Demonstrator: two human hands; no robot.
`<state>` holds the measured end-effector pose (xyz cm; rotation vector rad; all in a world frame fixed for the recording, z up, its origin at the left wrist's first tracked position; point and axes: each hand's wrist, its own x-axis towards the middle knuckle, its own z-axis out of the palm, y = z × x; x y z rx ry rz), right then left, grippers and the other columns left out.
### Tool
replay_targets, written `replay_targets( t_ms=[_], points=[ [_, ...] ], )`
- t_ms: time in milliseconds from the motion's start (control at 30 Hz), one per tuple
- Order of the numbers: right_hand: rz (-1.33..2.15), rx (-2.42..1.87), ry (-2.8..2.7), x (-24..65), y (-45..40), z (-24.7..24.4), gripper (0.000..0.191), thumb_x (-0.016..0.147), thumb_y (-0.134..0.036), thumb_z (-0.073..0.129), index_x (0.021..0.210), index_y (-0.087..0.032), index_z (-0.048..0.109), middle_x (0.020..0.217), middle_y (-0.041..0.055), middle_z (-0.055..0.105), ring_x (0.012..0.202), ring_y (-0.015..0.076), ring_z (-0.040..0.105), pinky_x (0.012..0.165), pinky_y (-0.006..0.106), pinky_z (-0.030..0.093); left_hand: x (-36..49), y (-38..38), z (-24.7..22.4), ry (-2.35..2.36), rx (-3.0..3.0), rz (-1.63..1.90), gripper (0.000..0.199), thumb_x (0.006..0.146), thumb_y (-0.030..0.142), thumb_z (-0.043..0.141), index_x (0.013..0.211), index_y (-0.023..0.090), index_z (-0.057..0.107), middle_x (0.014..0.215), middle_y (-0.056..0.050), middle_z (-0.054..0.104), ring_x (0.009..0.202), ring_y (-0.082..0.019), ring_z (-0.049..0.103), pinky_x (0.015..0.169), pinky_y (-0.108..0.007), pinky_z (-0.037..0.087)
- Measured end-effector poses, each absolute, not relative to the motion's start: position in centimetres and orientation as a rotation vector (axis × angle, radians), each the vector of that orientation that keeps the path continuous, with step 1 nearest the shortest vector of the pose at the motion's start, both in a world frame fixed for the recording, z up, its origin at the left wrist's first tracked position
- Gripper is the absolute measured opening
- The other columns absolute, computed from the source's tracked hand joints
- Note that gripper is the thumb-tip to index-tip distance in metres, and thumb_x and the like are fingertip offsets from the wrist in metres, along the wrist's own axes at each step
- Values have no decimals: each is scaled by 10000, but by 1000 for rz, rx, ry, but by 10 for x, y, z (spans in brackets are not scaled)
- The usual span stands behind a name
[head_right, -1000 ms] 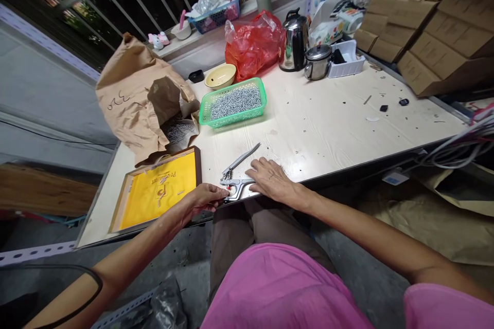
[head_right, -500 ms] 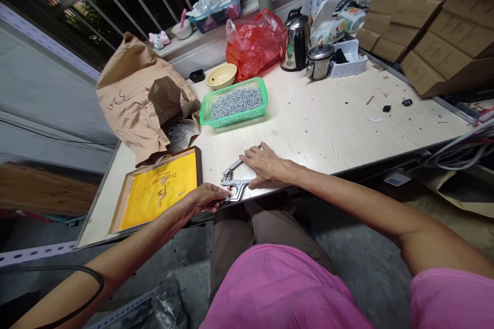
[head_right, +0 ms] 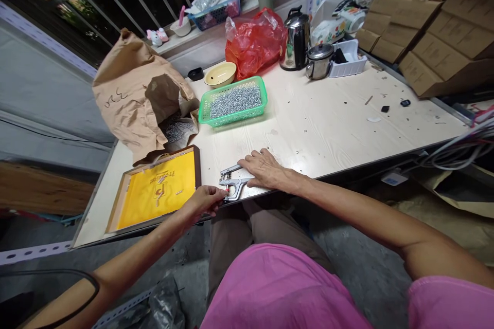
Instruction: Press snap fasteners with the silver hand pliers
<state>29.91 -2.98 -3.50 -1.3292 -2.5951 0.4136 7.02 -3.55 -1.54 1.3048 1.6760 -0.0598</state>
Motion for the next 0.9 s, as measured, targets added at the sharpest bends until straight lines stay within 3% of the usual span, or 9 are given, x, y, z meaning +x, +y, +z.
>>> replay_targets(
  t_ms=[133, 300, 433, 500, 567, 667, 900],
  points=[
    [386, -1314, -2585, 299, -31, -40, 561, 812, -402, 634, 1288, -163, 457, 1109, 110, 605, 996, 258, 472, 824, 369, 267, 80, -45, -10, 1692, 2106, 104, 228, 856, 350, 533, 886, 154, 644, 824, -50, 598, 766, -172, 570, 706, -301, 455],
    [355, -1307, -2584, 296, -31, -42, 656, 831, -389, 613, 1384, -149, 352, 1108, 124, 612, 1006, 260, 485, 841, 382, 279, 106, -33, -15, 1289, 2546, 125, 332, 836, 299, 582, 1142, 173, 555, 1151, -97, 561, 1101, -244, 488, 917, -382, 425],
    [378, -1340, -2579, 297, -31, -44, 811, 821, -442, 606, 1456, -137, 203, 1125, 136, 610, 1012, 267, 493, 866, 413, 295, 116, -12, -22, 1085, 2589, -39, 459, 808, 310, 621, 1223, 168, 486, 1200, -117, 546, 1106, -253, 490, 931, -406, 418],
    [372, -1429, -2559, 300, -33, -43, 880, 765, -462, 660, 1447, -125, 217, 1152, 149, 589, 1035, 283, 485, 876, 426, 311, 118, -6, -21, 1039, 2629, -126, 530, 787, 327, 643, 1254, 155, 460, 1187, -123, 550, 1084, -260, 495, 924, -403, 421],
    [348, -1559, -2532, 303, -37, -40, 809, 724, -474, 696, 1365, -110, 362, 1143, 161, 572, 1039, 297, 478, 860, 417, 342, 120, -3, -19, 1042, 2676, -191, 600, 777, 347, 652, 1294, 145, 423, 1188, -129, 543, 1081, -266, 487, 921, -401, 420],
    [309, -1623, -2566, 304, -42, -33, 545, 769, -465, 665, 1151, -98, 534, 1066, 161, 567, 1000, 291, 486, 821, 395, 377, 125, -4, -14, 1072, 2719, -253, 590, 802, 368, 621, 1310, 159, 405, 1156, -124, 541, 1066, -264, 488, 897, -396, 430],
    [287, -1503, -2648, 295, -24, -34, 284, 838, -354, 629, 1007, -128, 588, 979, 105, 583, 950, 229, 508, 792, 340, 359, 123, -3, -18, 1170, 2756, -257, 379, 884, 424, 497, 1159, 164, 521, 1044, -107, 559, 1005, -255, 506, 778, -360, 460]
  ],
)
